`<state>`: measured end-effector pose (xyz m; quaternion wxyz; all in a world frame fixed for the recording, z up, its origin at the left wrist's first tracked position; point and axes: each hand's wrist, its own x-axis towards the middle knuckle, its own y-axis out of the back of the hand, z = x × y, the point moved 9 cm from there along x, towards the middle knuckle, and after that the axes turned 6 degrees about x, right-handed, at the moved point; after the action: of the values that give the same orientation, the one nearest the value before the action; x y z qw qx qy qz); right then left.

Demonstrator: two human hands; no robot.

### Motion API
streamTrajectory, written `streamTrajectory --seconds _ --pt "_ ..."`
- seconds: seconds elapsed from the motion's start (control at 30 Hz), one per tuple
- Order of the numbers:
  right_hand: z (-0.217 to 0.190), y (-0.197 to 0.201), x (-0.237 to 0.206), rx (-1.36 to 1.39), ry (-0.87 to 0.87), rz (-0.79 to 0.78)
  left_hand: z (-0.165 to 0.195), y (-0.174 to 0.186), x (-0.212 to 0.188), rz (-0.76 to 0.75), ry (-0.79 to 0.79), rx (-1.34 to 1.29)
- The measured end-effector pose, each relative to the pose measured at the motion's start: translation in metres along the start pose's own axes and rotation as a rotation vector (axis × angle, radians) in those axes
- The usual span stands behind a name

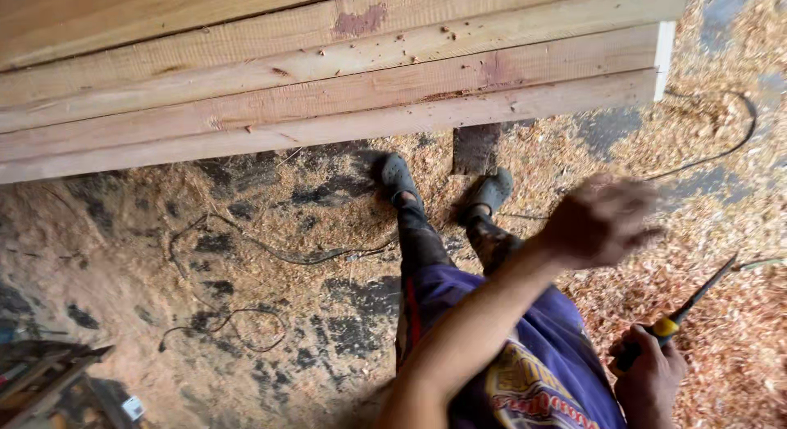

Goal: The person uses a scraper to remove surface material from several wooden planks. They hold the planks with one hand and scrape along the grain with the other, occasionally wiping away shavings. The planks remain on a workbench throughout the clip.

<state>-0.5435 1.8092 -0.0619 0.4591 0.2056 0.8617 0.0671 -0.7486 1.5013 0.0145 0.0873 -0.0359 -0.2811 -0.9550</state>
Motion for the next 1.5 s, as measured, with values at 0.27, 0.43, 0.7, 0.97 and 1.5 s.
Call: streamTrajectory --seconds 0.27,0.43,0.7,0.97,1.5 --pt "-0.022 -0.012 0.019 0.067 0.022 0.018 -0.146 0.091 0.019 0.180 0.753 0.610" --pt "-0.057 -0.053 -0.008 0.089 0.069 -0.020 -0.020 -0.061 0.014 -0.635 0.089 -0.034" --pt "-0.151 -0.151 -0.055 -0.499 0.520 -0.406 -0.121 0.065 -0.073 0.018 0.645 -0.536" --pt "-0.126 -0.324 -0.161 -1.261 0.805 -0.978 -0.183 0.171 -0.156 0.771 0.976 -1.204" --pt "-0.162 -0.589 -0.287 -1.250 1.422 -1.343 -0.332 0.338 -0.150 1.231 1.072 -0.798"
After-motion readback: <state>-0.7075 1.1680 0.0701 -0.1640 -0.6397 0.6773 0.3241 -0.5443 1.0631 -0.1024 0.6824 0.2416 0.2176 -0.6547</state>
